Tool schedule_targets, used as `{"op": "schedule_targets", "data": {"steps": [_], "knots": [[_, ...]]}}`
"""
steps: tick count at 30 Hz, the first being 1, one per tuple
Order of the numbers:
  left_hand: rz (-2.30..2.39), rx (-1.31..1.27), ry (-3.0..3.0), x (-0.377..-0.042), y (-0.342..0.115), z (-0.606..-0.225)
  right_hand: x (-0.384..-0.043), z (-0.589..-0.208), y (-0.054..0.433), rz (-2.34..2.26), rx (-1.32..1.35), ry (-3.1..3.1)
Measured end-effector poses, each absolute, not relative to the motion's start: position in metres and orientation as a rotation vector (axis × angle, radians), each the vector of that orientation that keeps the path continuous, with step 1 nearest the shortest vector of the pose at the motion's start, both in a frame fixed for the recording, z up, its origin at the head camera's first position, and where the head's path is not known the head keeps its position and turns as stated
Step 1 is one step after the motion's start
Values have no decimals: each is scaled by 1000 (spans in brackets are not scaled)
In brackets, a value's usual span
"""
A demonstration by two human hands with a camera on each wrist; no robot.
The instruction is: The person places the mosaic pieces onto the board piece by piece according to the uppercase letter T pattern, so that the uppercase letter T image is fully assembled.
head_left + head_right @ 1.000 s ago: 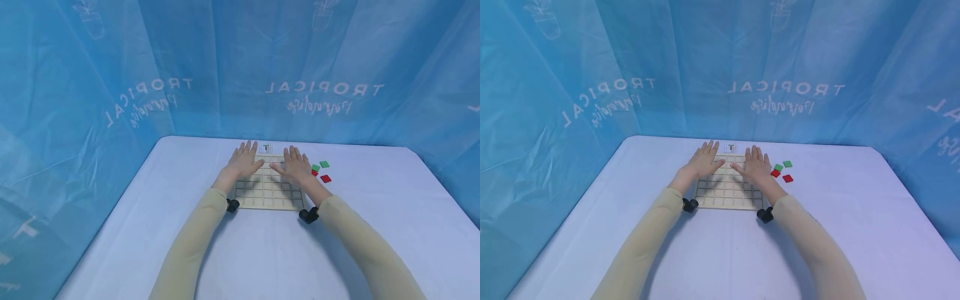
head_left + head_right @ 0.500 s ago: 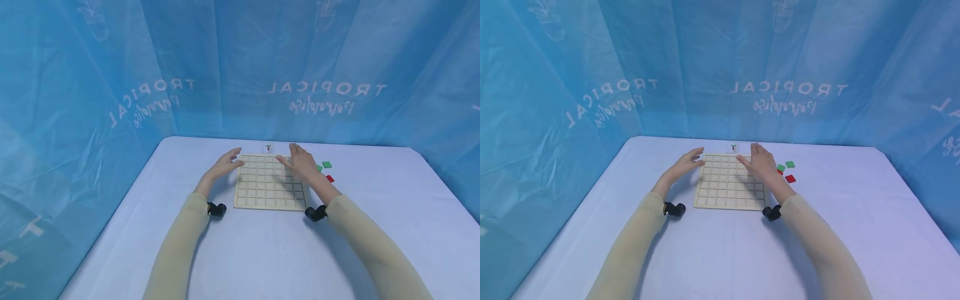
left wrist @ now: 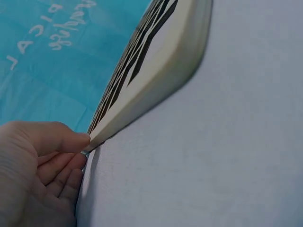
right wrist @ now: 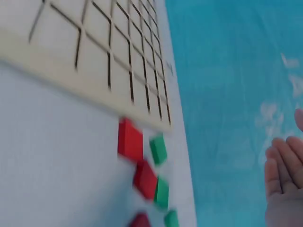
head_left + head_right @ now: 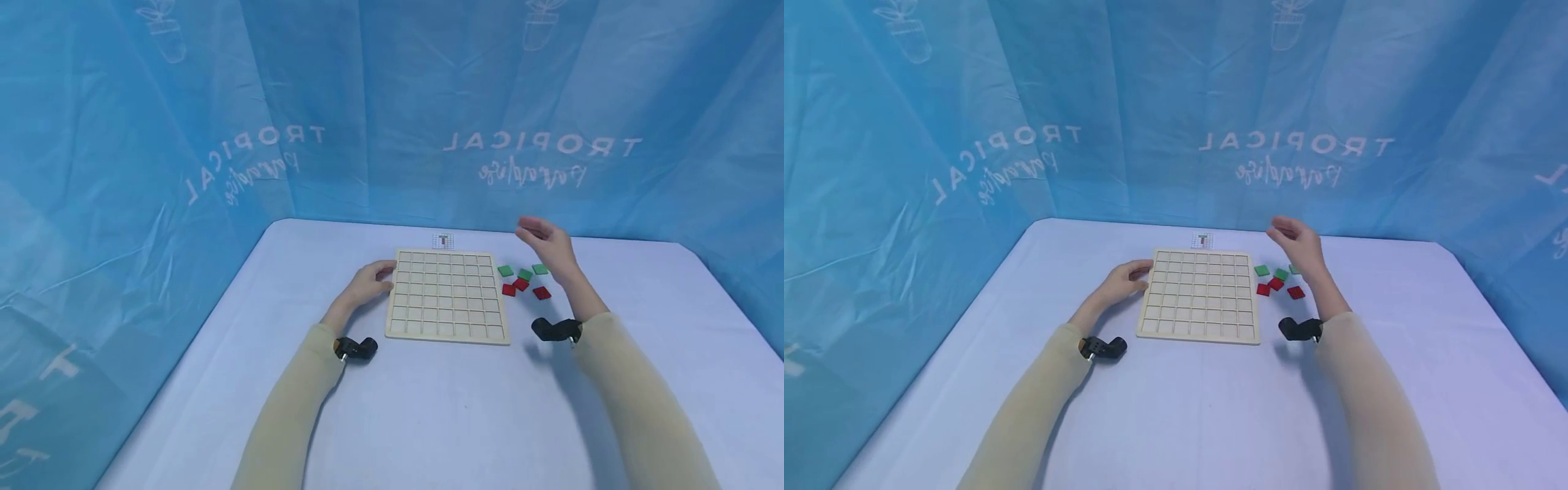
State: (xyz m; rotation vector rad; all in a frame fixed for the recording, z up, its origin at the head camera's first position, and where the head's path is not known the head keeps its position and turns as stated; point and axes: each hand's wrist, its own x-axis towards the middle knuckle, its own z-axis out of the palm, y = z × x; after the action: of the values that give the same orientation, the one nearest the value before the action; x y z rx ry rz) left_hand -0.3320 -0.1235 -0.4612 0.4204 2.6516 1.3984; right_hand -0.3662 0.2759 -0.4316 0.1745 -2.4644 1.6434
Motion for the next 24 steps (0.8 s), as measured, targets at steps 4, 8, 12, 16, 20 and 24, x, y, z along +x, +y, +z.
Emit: {"op": "schedule_targets", "data": {"steps": [4,8,12,16,20,24], "knots": [[1374,406,2667,-331,-123,-464,-392,-473,324,1651,107,-2406],[1357,390,2664,-329,-122,-464,-374,-476,338,1631,32,-2469],[1347,385,2671,-328,-120,-464,-338,-453,328,1652,-2,-2588],[1339,391,2684,-330,-119,-463,-321,-441,320,1636,-9,-2678],[1341,393,2684,-329,-121,-463,-323,-450,322,1547,-6,-2740],[1350,402,2678,-329,-121,-462,-324,-461,324,1378,37,-2804]]}}
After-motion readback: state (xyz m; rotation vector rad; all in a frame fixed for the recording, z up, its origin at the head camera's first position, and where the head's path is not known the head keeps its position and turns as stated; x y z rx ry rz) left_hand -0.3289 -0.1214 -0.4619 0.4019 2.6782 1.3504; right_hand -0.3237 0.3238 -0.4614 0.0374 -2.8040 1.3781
